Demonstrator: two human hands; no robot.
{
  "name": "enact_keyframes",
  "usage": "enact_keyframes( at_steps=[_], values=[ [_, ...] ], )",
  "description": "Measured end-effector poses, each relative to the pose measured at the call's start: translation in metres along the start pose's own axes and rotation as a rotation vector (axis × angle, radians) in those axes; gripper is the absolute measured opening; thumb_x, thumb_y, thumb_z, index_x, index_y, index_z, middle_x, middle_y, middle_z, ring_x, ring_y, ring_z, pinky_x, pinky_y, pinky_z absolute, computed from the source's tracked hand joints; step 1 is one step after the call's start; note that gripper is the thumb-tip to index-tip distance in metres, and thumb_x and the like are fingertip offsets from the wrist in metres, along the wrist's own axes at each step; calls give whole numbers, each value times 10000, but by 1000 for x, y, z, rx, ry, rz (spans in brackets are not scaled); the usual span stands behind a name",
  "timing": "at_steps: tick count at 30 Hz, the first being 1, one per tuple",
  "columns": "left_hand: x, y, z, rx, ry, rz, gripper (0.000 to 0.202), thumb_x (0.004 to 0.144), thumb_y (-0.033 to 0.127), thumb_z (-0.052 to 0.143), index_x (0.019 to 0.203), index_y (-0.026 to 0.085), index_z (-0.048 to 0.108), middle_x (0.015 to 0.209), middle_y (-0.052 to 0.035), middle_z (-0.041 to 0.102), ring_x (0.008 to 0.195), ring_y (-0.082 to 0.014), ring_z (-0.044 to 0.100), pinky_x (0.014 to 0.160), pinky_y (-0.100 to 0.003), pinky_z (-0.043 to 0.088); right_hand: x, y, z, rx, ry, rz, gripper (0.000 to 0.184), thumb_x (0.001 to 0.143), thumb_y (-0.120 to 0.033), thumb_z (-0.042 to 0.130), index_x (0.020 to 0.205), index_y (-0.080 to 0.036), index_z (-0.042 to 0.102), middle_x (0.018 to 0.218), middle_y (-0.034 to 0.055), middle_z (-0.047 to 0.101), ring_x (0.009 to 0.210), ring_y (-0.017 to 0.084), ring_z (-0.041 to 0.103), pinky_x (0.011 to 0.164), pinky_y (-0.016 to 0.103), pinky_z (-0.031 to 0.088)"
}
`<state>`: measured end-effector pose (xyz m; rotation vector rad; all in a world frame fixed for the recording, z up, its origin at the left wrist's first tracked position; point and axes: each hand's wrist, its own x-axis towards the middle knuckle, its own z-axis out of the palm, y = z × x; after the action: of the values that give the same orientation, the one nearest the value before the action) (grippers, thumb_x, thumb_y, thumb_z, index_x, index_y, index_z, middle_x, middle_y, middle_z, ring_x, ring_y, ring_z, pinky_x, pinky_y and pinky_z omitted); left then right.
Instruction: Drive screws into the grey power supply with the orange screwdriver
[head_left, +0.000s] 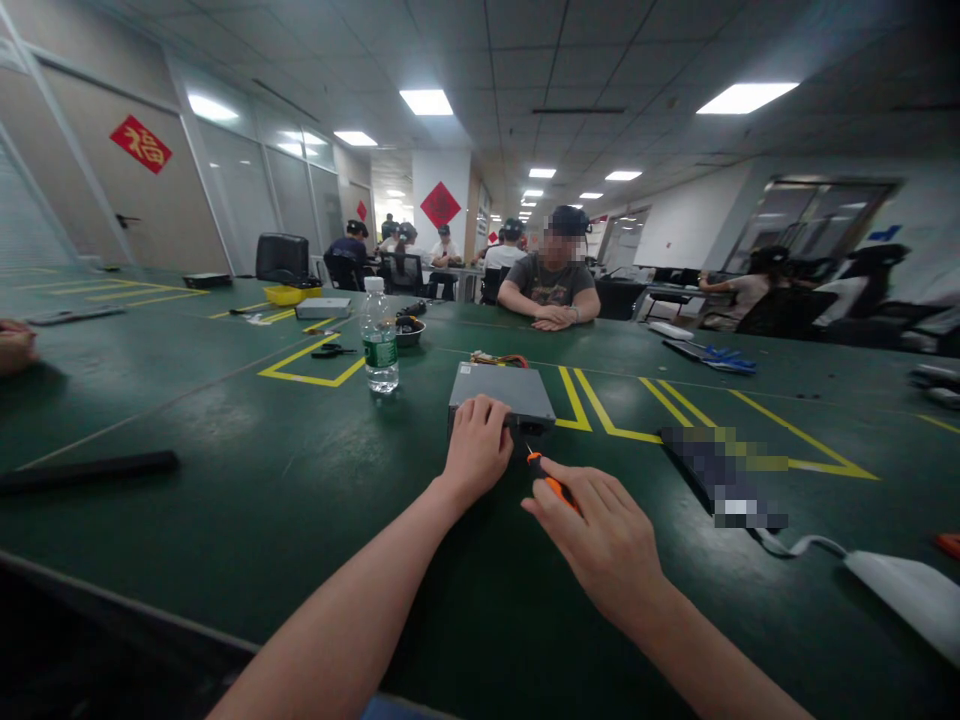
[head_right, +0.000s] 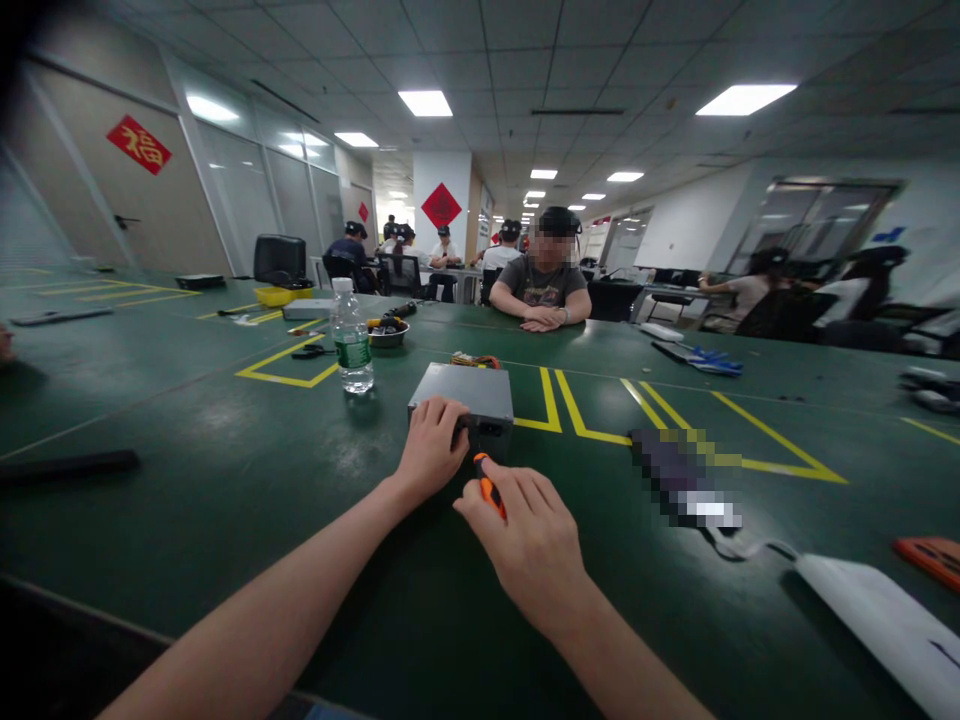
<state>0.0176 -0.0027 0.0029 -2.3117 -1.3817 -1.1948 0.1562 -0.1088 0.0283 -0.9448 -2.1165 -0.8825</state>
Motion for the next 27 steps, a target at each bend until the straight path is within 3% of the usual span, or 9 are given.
enact_keyframes(
  at_steps=[5, 9, 13, 16, 20, 24, 27],
  values=[
    [0, 0, 0, 4, -8, 2, 202, 766, 152, 488, 962, 199, 484, 977, -53, 480, 931, -209, 431, 851, -356, 380, -3, -6, 0, -30, -53, 35, 138, 831, -170, 456, 899, -142, 571, 1015, 147, 585, 947, 226, 554, 785, 382, 467],
    [0, 0, -2, -7, -11, 1, 209, 764, 150, 484, 965, 206, 481, 981, -56, 478, 932, -209, 435, 851, -365, 381, -5, -4, 5, -41, -9, -30, 152, 816, -99, 457, 911, -148, 565, 1034, 137, 597, 950, 198, 559, 805, 351, 459],
    [0, 0, -2, 4, -10, 1, 211, 762, 145, 481, 965, 202, 480, 983, -57, 476, 938, -210, 433, 858, -367, 377, -2, 6, 3, -63, 33, 21, 90, 822, -177, 528, 906, -161, 555, 919, 98, 626, 833, 172, 582, 749, 314, 465],
    [0, 0, -2, 4, -7, 1, 210, 765, 156, 487, 970, 201, 476, 984, -57, 475, 943, -210, 429, 859, -364, 377, -4, 8, 2, -77, 17, 91, 150, 846, -237, 492, 938, -125, 531, 911, 123, 612, 835, 190, 578, 727, 329, 473],
    [1, 1, -2, 1, -4, -2, 202, 763, 162, 494, 960, 206, 477, 974, -53, 472, 931, -211, 430, 843, -363, 381, -9, 3, 6, -120, -1, 61, 171, 840, -135, 452, 1002, -100, 495, 981, 149, 590, 900, 199, 568, 766, 344, 464],
    [1, 1, -2, 12, 7, -3, 185, 773, 176, 491, 956, 201, 478, 971, -53, 468, 923, -211, 424, 839, -359, 378, -6, 2, 2, -201, -1, 39, 111, 850, -159, 472, 934, -106, 521, 810, 80, 612, 739, 154, 573, 729, 296, 436],
    [0, 1, -1, 22, 4, -4, 186, 775, 178, 493, 959, 200, 475, 978, -54, 464, 919, -210, 423, 837, -358, 379, -4, 2, -6, -295, -24, 85, 168, 868, -253, 461, 771, -140, 536, 605, 13, 538, 553, 125, 496, 633, 273, 386]
  ],
)
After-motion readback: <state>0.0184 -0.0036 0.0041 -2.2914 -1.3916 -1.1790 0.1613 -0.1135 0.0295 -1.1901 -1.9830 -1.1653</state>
